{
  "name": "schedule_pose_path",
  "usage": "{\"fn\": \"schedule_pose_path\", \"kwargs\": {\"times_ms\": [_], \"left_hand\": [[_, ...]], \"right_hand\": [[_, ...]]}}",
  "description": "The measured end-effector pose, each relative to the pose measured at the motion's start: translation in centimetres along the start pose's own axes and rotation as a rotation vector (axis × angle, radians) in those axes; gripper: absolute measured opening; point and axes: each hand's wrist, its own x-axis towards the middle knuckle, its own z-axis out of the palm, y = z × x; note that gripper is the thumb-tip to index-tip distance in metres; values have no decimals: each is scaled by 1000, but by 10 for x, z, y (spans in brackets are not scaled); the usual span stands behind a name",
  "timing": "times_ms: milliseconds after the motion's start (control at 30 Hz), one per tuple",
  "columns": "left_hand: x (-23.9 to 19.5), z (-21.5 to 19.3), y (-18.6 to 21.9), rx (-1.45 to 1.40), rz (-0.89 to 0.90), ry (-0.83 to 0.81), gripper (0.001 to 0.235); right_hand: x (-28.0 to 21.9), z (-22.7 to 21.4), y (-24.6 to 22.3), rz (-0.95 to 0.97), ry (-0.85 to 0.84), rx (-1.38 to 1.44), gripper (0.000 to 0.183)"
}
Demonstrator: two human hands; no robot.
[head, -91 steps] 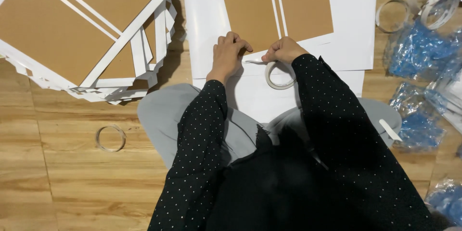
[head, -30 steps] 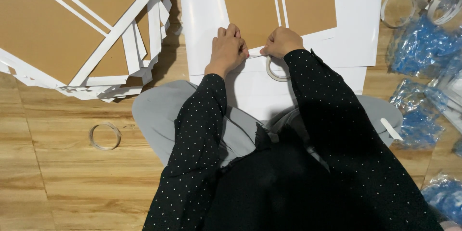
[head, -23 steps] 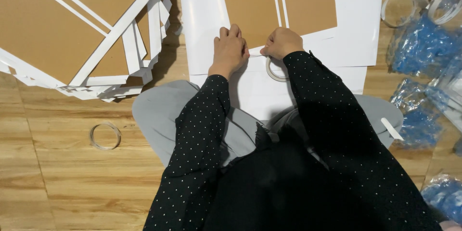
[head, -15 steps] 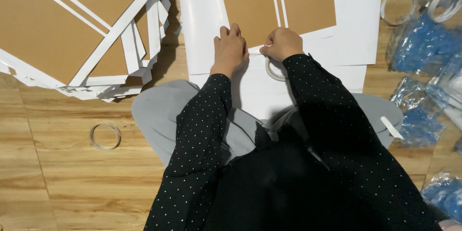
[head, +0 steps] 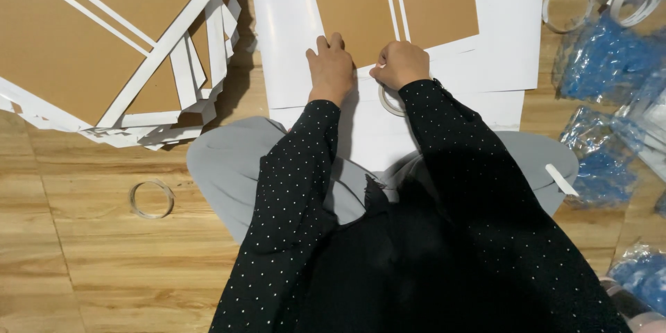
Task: Applying double-sided tape to cardboard sheets in a finishing area.
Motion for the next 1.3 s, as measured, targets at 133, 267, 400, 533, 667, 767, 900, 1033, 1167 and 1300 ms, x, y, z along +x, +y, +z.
{"fn": "schedule_pose_path", "kwargs": {"times_ms": [133,267,400,533,667,767,900,1033,1167,1300], "left_hand": [[-4,-16,11,59,-21,-6,27],[1,-16,21,146,-78,-29,29],[7,-14,30,225,-127,-18,23],[6,-20,32,270,-141,-21,21],[9,-18,31,289,-129,11,17],[-2,-40,15,272,-136,-37,30],[-9,-49,-9,96,-75,-87,68],[4,-23,-10,87,-95,-46,68],[3,-33,-3,130,-137,-80,61],[-4,-49,3,131,-173,-102,42]], "right_hand": [[-1,4,-1,-16,35,-31,12],[-2,6,-2,-11,57,-44,10],[-9,0,-8,-21,70,-73,13],[-7,4,-6,-28,85,-97,13],[-4,8,-4,-30,102,-111,13],[-11,4,-7,-35,107,-97,12],[-14,0,-10,-48,98,-74,10],[-9,5,-10,-72,111,-118,11],[-8,16,-6,-103,157,-187,14],[-17,19,-8,-160,241,-272,18]]}}
